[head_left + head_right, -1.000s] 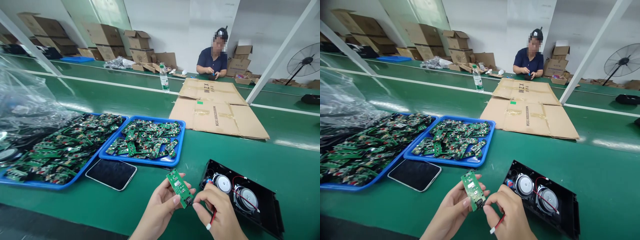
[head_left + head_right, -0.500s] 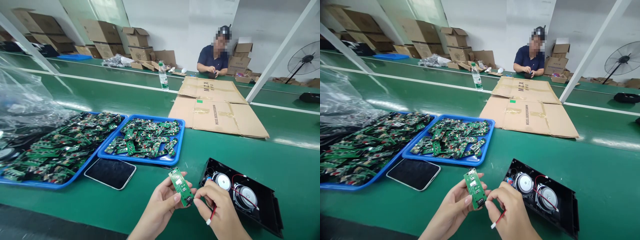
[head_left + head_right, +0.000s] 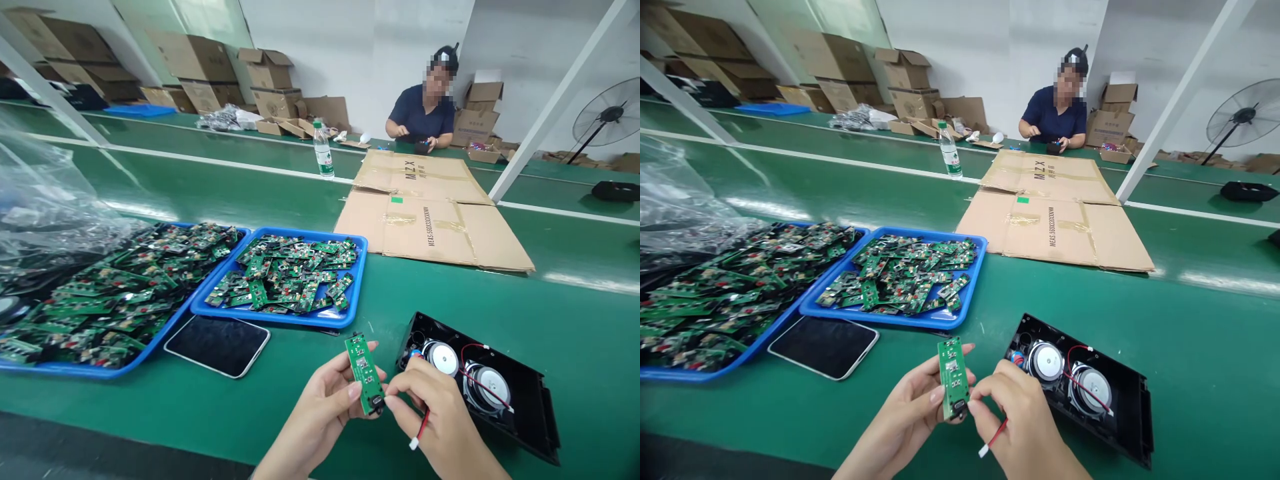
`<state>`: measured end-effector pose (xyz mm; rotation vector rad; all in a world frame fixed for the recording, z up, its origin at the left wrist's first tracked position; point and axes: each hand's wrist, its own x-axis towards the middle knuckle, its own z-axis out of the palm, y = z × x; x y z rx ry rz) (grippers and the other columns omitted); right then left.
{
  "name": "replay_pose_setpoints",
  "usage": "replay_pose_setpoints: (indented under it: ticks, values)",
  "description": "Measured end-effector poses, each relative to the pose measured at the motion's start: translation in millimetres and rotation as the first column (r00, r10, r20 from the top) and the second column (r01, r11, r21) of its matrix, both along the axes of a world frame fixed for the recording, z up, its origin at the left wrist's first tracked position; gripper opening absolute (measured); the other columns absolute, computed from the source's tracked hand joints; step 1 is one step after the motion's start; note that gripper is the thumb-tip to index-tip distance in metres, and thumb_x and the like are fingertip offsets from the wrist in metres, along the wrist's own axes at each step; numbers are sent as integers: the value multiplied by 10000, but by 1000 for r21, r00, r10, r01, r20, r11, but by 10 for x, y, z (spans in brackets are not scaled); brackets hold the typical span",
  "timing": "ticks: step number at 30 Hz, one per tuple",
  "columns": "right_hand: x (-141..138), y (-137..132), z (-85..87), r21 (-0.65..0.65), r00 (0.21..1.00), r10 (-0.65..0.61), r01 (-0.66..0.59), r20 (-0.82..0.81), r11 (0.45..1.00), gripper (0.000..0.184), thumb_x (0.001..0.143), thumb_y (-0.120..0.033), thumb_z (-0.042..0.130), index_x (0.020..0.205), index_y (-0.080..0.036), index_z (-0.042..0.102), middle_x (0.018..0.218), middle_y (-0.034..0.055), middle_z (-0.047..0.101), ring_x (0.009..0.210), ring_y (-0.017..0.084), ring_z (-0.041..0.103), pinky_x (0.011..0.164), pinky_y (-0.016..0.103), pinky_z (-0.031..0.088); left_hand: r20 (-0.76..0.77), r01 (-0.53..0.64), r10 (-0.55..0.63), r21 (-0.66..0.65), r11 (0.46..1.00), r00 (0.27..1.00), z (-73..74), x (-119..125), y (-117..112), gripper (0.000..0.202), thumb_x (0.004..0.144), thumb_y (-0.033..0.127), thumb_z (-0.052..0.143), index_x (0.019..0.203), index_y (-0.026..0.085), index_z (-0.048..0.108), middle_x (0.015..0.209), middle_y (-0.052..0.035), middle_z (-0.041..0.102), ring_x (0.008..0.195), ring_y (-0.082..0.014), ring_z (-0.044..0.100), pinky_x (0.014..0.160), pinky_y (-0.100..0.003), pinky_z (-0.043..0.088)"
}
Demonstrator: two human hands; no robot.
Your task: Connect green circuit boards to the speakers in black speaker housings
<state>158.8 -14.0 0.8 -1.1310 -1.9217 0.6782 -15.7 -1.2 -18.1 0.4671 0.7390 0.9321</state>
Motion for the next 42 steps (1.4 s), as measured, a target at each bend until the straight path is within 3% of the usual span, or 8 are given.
replay_pose_setpoints:
  ticks: [7,13,19,24,30,35,38,42]
  values:
    - [14,19,57,75,984,162,-168,71,983,241,930,-220,439,732,-182,570,668,-11,559,605,93,503,561,205,376,135,265,-246,-154,952,960,-23,7,76,386,690,208,778,1050,106,686,655,-55,686,497,-107,643,485,-193,574]
    - [-1,29,3,280,948,178,-252,263,926,377,961,-171,332,650,-165,545,571,-16,495,532,95,408,545,244,327,116,394,-379,-170,903,918,-89,25,94,369,728,268,725,1054,101,677,644,-110,737,529,-178,702,414,-166,543]
    - [-17,37,-56,473,966,52,-171,253,865,382,942,-248,442,579,-162,525,529,-18,422,501,102,356,499,254,286,130,518,-502,-172,838,855,-160,5,97,396,715,226,720,1077,76,660,622,-117,740,475,-193,698,351,-151,506]
    - [5,20,-40,436,964,43,-159,264,886,300,937,-269,467,696,-150,598,570,2,480,520,113,397,503,257,330,68,513,-510,-163,843,858,-132,-11,120,446,645,220,782,1054,86,665,641,-106,737,500,-223,703,373,-195,519]
    - [335,-74,48,278,983,-132,94,123,956,255,952,-299,422,969,-179,646,856,75,642,785,179,580,689,297,491,-64,342,-341,0,940,938,-80,-6,70,486,535,286,865,964,118,708,750,-85,726,585,-160,677,538,-208,517]
    - [444,-132,-10,-168,915,-276,235,-294,957,154,896,-333,538,929,-221,638,720,13,644,521,114,577,486,208,503,-143,143,-129,94,985,981,-68,62,12,355,584,283,837,880,142,701,709,-22,655,609,-141,629,517,-206,484]
    - [376,-91,-37,-116,896,-176,141,-407,983,88,877,-234,565,932,-230,634,823,32,671,663,141,640,587,226,550,-173,80,-57,134,988,983,-62,114,15,350,591,240,828,875,162,639,676,17,607,571,-128,610,459,-189,463]
    - [263,-34,-60,70,983,-72,84,-169,994,159,872,-128,522,959,-211,626,732,22,636,665,141,593,577,247,500,-299,26,25,166,986,954,-78,160,17,275,715,256,740,804,197,486,688,19,637,483,-96,577,391,-158,393]
